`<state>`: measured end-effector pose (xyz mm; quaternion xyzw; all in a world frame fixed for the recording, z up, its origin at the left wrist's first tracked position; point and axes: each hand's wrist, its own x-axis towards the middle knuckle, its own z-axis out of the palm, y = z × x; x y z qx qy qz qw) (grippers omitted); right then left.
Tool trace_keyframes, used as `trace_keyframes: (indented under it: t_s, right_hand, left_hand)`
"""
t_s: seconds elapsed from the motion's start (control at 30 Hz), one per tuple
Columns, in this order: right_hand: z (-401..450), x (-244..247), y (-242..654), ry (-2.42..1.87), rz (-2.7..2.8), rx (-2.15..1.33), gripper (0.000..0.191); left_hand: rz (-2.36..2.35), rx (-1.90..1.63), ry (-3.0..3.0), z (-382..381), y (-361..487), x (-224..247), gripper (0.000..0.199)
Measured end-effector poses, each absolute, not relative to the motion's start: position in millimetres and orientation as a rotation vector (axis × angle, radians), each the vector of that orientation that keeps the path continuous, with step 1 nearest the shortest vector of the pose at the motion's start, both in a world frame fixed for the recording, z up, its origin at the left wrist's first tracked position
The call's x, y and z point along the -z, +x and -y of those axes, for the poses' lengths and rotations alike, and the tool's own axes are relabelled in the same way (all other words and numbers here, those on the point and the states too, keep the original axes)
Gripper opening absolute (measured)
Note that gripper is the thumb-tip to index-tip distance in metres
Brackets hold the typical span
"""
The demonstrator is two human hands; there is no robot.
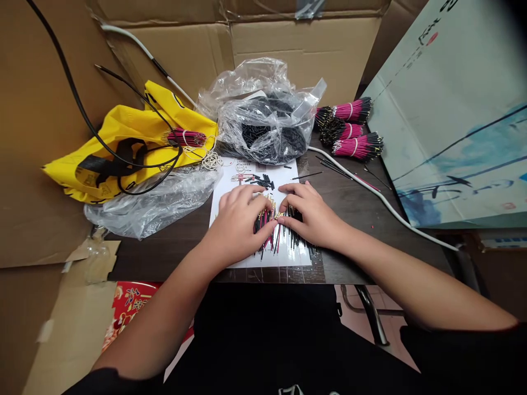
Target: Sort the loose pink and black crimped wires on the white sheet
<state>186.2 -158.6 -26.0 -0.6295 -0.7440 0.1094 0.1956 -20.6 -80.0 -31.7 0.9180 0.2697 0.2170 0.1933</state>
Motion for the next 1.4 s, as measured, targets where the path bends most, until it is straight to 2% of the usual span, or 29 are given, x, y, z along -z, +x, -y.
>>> trace_keyframes:
  t_s: [0.23,0.53,0.63,0.73,0.87,1.03,1.17,1.4]
  right_hand:
    - [159,12,203,-1.643,2.053,-0.544,0.008]
    - [163,-6,211,-1.481,1.922,-0.706,0.016]
    - [164,-6,209,-1.442,1.843,-0.612,0.016]
    - [165,0,204,-1.528,1.871,-0.364,0.026]
    - [168,12,190,-1.692,2.108,-0.135,0.028]
    - [170,21,177,-1.768,2.227,-0.017,0.036]
    - [168,23,179,-1.771,2.231,-0.05,0.029]
    - [163,27,185,-1.73,2.162,-0.282,0.01]
  left_hand:
    - [-0.662,-0.625,2.506,82,-8,38,0.017]
    - [-0.535,-0.741,2.445,87,-3,33,0.016]
    - [-0.5,-0.788,2.379,86,-5,27,0.014]
    - [-0.564,-0.915,2.235,81,-17,20,0.015]
    - [-0.917,-1.027,2.162,74,-49,24,0.015]
    - [-1.412,-0.853,2.374,81,-92,51,0.019]
    - [-1.496,-0.708,2.423,91,-103,66,0.019]
    - [-1.385,-0.758,2.472,93,-99,65,0.019]
